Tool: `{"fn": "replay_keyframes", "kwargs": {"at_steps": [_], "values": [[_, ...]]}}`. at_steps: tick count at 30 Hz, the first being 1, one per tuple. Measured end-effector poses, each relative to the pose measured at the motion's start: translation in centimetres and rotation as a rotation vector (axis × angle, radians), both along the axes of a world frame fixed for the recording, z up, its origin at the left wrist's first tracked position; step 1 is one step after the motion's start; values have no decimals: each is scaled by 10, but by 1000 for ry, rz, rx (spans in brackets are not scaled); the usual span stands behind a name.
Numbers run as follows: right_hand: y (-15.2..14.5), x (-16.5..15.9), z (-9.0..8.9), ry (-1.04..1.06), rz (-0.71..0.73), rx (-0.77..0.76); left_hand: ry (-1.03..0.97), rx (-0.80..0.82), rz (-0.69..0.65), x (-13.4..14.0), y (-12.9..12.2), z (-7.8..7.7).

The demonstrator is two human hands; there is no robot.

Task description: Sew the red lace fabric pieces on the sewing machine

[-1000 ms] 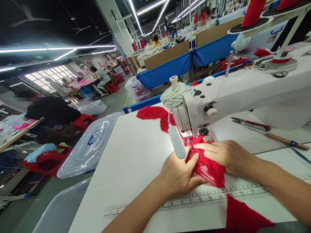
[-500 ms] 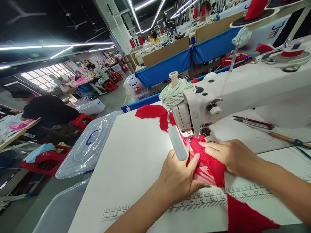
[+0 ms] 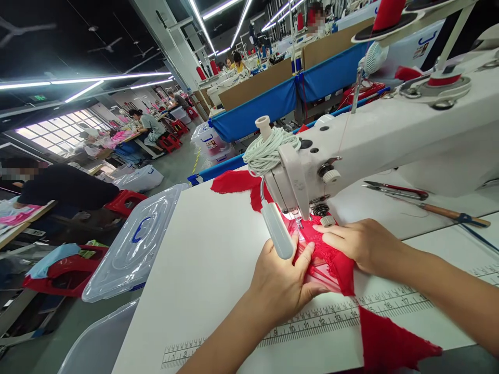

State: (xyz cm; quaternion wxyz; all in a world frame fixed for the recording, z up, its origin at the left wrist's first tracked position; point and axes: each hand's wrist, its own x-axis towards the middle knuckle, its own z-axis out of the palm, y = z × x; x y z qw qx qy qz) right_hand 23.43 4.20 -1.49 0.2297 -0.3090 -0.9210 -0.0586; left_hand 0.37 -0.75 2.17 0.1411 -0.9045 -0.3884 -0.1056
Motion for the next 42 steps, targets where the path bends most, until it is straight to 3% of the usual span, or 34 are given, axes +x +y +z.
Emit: {"fn": "replay_keyframes", "kwargs": {"at_steps": [19,24,31,42], "values": [[4,-3,8,-2,-1,-17,74,-36,13,-11,8,-6],[4,-1,4,38,-38,-27,13,7,-14,-11,10,-7],[6,-4,3,91,113,46,30,-81,-144,0,12,-4],[5,-4,3,120,80,18,-46,-48,-50,2,1,-6]]}}
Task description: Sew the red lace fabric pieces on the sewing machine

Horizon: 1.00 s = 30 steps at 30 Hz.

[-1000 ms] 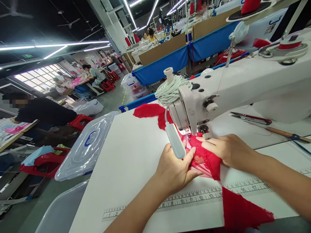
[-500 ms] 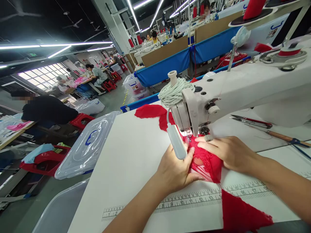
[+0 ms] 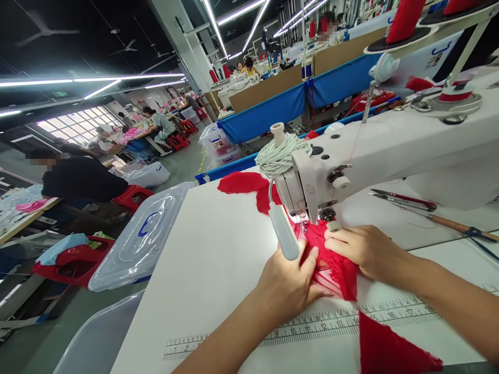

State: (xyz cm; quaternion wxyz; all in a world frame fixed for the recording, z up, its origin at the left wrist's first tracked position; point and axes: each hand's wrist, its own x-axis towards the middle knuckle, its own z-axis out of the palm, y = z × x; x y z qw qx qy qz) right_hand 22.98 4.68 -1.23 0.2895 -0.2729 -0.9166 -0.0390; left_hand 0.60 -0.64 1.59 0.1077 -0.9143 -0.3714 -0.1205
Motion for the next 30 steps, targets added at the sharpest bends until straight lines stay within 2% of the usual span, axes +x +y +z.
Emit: {"fn": "replay_keyframes", "kwargs": {"at_steps": [4,8,14,30], "values": [[0,1,6,-40,22,-7,4,61,1,0,-2,0],[1,2,1,-33,3,1,-8,94,12,1,-3,-2],[2,0,-8,11,-18,31,21,83,36,1,-3,-2],[4,-2,-4,15,-84,4,64,137,105,-3,2,-6]]}}
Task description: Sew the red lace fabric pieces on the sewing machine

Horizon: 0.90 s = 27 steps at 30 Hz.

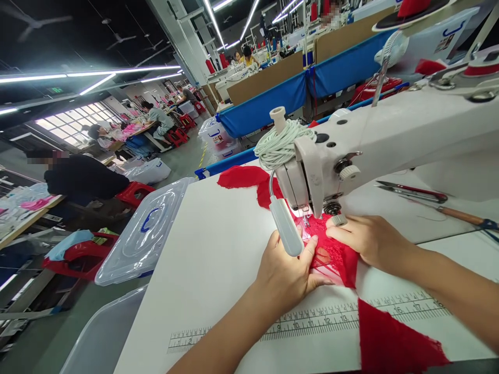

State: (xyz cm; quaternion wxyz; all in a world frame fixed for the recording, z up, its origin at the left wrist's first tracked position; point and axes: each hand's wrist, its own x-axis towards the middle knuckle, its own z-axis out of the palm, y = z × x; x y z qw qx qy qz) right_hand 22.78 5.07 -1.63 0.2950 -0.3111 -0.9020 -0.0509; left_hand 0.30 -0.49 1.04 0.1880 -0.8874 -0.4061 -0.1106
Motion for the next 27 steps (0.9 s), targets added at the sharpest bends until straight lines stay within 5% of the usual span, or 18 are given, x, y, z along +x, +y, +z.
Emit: {"fn": "replay_keyframes", "kwargs": {"at_steps": [10,13,21,24,27], "values": [[1,1,2,-41,-43,-47,-14,-3,-7,-4,4,-5],[-1,4,7,-74,-37,-38,-36,53,-106,0,5,1],[-12,4,8,-8,161,10,-75,166,-231,6,2,11],[-13,2,3,-46,179,-68,-82,18,-270,0,4,9],[-13,0,2,-35,183,-171,-332,-392,-194,-4,12,7]]}}
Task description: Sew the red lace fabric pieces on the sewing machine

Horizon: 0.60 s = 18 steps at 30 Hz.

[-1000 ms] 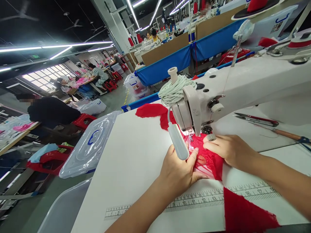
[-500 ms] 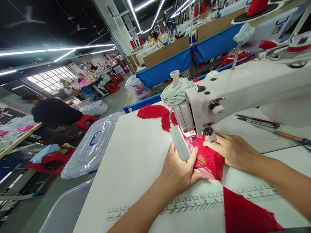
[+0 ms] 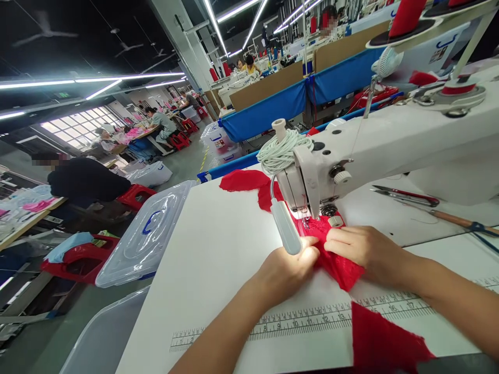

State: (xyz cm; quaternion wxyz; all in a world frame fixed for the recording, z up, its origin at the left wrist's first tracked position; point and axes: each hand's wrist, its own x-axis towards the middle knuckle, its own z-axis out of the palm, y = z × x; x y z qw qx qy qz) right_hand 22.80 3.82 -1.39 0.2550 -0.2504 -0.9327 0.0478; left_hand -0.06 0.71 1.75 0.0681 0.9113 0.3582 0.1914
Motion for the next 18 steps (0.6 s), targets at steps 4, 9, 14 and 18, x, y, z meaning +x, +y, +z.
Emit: {"fn": "replay_keyframes", "kwargs": {"at_steps": [4,9,14,18], "values": [[4,-6,4,91,-39,-152,-238,-357,187,0,12,3],[10,-13,5,361,-282,-417,-356,-834,256,3,16,17],[10,-15,10,442,-261,-433,-399,-799,279,10,15,10],[8,-14,10,462,-212,-289,-459,-475,320,18,17,-8]]}}
